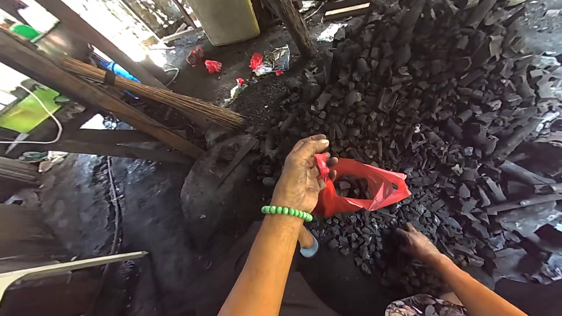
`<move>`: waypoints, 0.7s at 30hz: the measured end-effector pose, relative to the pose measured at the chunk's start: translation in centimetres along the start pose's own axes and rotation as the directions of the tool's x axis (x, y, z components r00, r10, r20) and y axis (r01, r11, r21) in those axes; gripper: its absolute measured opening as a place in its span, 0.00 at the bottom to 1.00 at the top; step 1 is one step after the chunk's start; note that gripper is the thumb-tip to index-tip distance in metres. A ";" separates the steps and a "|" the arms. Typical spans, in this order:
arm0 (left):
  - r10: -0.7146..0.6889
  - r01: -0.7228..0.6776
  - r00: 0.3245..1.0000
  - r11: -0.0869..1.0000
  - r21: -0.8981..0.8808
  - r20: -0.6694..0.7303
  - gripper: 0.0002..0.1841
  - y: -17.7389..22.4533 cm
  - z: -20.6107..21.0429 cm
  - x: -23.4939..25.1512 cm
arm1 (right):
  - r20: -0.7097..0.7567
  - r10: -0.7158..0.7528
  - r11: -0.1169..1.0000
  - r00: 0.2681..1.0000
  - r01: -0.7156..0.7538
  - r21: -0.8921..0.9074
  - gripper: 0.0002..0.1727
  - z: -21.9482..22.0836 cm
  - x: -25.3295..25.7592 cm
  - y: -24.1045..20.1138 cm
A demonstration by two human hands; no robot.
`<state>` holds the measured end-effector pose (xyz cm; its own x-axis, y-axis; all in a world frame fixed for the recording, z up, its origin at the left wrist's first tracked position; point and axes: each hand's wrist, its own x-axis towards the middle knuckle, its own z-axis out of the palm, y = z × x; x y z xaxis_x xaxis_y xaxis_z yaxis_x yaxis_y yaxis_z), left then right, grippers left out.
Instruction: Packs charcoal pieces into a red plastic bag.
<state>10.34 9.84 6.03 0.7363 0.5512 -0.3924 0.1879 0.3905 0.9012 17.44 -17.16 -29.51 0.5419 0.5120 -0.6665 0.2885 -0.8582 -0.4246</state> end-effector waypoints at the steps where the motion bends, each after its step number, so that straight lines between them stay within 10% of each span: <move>1: -0.015 0.014 1.000 1.000 0.025 0.027 0.11 -0.2 0.2 0.0 | -0.107 -0.024 0.988 0.994 0.039 0.149 0.30 -1.1 0.1 0.1; 5: -0.075 0.065 0.992 0.993 0.099 0.103 0.12 -1.5 1.7 -0.1 | -0.531 0.044 0.488 0.846 0.445 0.751 0.17 -8.2 -2.9 -3.9; 9: -0.142 0.121 0.975 0.984 0.132 0.169 0.11 -2.7 2.8 -0.1 | -0.725 -0.042 0.053 0.688 0.726 0.686 0.14 -14.2 -6.7 -9.2; 12: -0.189 0.157 0.956 0.976 0.154 0.226 0.10 -3.1 3.3 -0.3 | -0.732 -0.341 0.351 0.590 0.802 0.483 0.19 -14.3 -8.3 -12.5; 15: -0.223 0.186 0.943 0.968 0.166 0.248 0.10 -3.0 3.6 -0.6 | -0.440 -0.576 0.721 0.689 0.682 0.125 0.24 -13.7 -7.6 -13.7; 19: -0.235 0.192 0.938 0.965 0.181 0.253 0.12 -2.9 3.2 -0.5 | -0.373 -0.599 0.754 0.708 0.656 0.034 0.18 -14.8 -9.1 -12.0; 21: -0.207 0.133 0.935 0.957 0.257 0.287 0.11 -3.5 2.9 0.1 | -0.111 -0.572 0.820 0.813 0.562 -0.105 0.25 -15.3 -10.8 -10.9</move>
<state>11.58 6.40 3.36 0.8364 0.2229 -0.5007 0.4448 0.2578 0.8577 20.50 -13.90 -8.30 0.3630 0.9026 -0.2314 0.6246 -0.4200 -0.6584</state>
